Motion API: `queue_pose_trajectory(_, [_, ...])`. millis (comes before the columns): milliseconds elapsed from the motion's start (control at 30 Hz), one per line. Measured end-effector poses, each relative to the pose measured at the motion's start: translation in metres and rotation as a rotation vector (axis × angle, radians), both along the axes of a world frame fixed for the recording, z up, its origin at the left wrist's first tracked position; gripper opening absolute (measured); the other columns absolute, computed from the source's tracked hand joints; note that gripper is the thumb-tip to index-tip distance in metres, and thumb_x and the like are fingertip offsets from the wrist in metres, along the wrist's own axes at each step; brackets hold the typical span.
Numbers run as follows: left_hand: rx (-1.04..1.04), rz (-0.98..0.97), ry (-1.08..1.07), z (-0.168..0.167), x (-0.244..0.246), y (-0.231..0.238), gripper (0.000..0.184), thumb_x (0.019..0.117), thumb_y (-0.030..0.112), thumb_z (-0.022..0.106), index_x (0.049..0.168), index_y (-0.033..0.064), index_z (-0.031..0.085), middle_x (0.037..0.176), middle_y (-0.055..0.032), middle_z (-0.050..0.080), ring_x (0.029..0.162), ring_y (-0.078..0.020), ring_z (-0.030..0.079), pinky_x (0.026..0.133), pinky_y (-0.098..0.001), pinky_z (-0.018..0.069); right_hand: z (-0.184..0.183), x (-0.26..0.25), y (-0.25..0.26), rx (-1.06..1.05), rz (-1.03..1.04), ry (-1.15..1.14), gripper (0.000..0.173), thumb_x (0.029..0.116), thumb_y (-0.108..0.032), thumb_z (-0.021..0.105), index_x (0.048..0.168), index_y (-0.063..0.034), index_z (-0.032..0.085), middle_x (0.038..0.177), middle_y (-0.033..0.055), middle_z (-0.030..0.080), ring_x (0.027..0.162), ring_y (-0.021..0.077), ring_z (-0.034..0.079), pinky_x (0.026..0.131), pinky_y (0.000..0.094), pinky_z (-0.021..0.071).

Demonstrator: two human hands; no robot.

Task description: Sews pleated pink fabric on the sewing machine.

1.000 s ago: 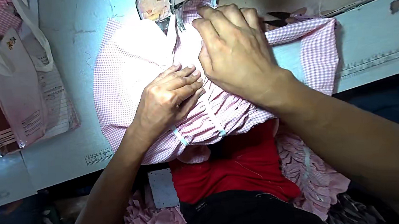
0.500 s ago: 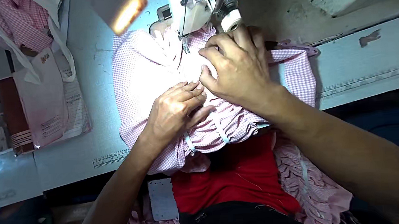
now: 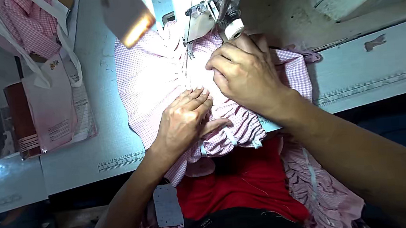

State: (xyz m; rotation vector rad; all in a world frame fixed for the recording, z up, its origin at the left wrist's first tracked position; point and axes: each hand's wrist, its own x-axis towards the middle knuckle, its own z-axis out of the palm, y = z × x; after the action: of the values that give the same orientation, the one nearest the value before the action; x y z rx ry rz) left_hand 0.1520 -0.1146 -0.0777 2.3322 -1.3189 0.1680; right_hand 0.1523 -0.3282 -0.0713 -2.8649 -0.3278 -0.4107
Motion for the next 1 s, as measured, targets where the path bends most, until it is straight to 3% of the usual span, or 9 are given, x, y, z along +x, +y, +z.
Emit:
queue_pose_trajectory(100, [-0.004,0.017,-0.005,-0.0006,-0.0017,-0.0025,0.045,0.0982,0.046,0.065,0.116,0.0073,0.078,0.127,-0.01,0.073,0.128,-0.0225,0.065,0.115,-0.0401,0.0472,0.0042,0.0001,0.0009,-0.047,-0.053,0.06,0.039,0.102,-0.036,0.043,0.121,-0.0156,0.072,0.127,0.0086,0.067,0.121,0.0352,0.057,0.102,0.0598,0.0346])
queue_pose_trajectory(167, [0.0,0.02,0.001,-0.0007,-0.0024,-0.0029,0.042,0.1001,0.043,0.063,0.117,0.0074,0.078,0.127,-0.0097,0.073,0.128,-0.0218,0.065,0.115,-0.0394,0.0471,0.0055,-0.0011,0.0014,-0.047,-0.037,0.062,0.037,0.1022,-0.031,0.045,0.126,-0.0158,0.069,0.136,0.0098,0.063,0.126,0.0373,0.054,0.102,0.0599,0.0349])
queue_pose_trajectory(267, [-0.013,0.021,0.008,-0.0003,-0.0031,-0.0038,0.035,0.1009,0.036,0.063,0.114,0.0074,0.079,0.127,-0.0092,0.073,0.127,-0.0218,0.066,0.113,-0.0393,0.0491,0.0023,-0.0005,0.0011,-0.02,0.009,0.001,0.027,0.103,-0.015,0.044,0.113,-0.0126,0.069,0.118,0.0103,0.068,0.115,0.0364,0.058,0.094,0.0568,0.038])
queue_pose_trajectory(433, [-0.005,0.056,0.011,0.0024,-0.0061,-0.006,0.042,0.0997,0.044,0.063,0.115,0.0076,0.079,0.126,-0.0094,0.074,0.125,-0.0223,0.067,0.112,-0.0397,0.0496,0.0048,-0.001,0.0024,-0.031,-0.043,0.063,0.037,0.1019,-0.034,0.045,0.122,-0.0148,0.07,0.128,0.0092,0.066,0.121,0.0364,0.056,0.099,0.06,0.0352])
queue_pose_trajectory(567, [-0.008,0.059,0.005,0.0021,-0.0069,-0.0079,0.038,0.1004,0.039,0.063,0.116,0.0081,0.079,0.124,-0.0093,0.074,0.125,-0.0222,0.067,0.112,-0.0393,0.05,0.0021,-0.0016,0.0025,-0.001,0.031,0.011,0.027,0.1017,-0.011,0.045,0.114,-0.0119,0.069,0.119,0.0111,0.067,0.117,0.0368,0.057,0.095,0.0573,0.038])
queue_pose_trajectory(733, [-0.034,0.062,-0.001,0.0013,-0.0082,-0.0077,0.033,0.1003,0.035,0.063,0.109,0.0076,0.08,0.122,-0.0093,0.075,0.122,-0.0217,0.069,0.11,-0.0386,0.0513,0.0041,-0.0013,0.0034,-0.041,-0.043,0.067,0.039,0.1012,-0.037,0.045,0.12,-0.0137,0.07,0.125,0.0096,0.067,0.121,0.0368,0.056,0.099,0.06,0.0356])
queue_pose_trajectory(833, [-0.038,0.073,0.004,0.0016,-0.0083,-0.0091,0.035,0.1001,0.037,0.064,0.111,0.0077,0.08,0.121,-0.0096,0.075,0.122,-0.0218,0.069,0.11,-0.0392,0.0512,0.0024,-0.0021,0.0017,-0.018,-0.005,0.03,0.033,0.1032,-0.022,0.045,0.125,-0.0144,0.068,0.13,0.0108,0.064,0.123,0.0378,0.055,0.096,0.0583,0.0385])
queue_pose_trajectory(900, [-0.035,0.078,0.007,0.0017,-0.0085,-0.0096,0.035,0.0996,0.036,0.064,0.111,0.0077,0.08,0.122,-0.0093,0.075,0.122,-0.0219,0.069,0.11,-0.0396,0.0514,0.0003,-0.0022,0.0014,0.001,0.022,-0.005,0.028,0.1039,-0.015,0.044,0.116,-0.0139,0.069,0.123,0.0099,0.066,0.118,0.0362,0.057,0.095,0.0565,0.0381])
queue_pose_trajectory(1000, [-0.039,0.073,0.004,0.0019,-0.0082,-0.0091,0.033,0.0996,0.034,0.064,0.108,0.007,0.08,0.12,-0.0092,0.076,0.121,-0.0221,0.069,0.109,-0.0393,0.052,0.0004,-0.0026,0.0019,-0.01,-0.024,0.022,0.034,0.1035,-0.031,0.043,0.115,-0.0145,0.071,0.126,0.0081,0.067,0.12,0.0352,0.056,0.097,0.0574,0.0367])
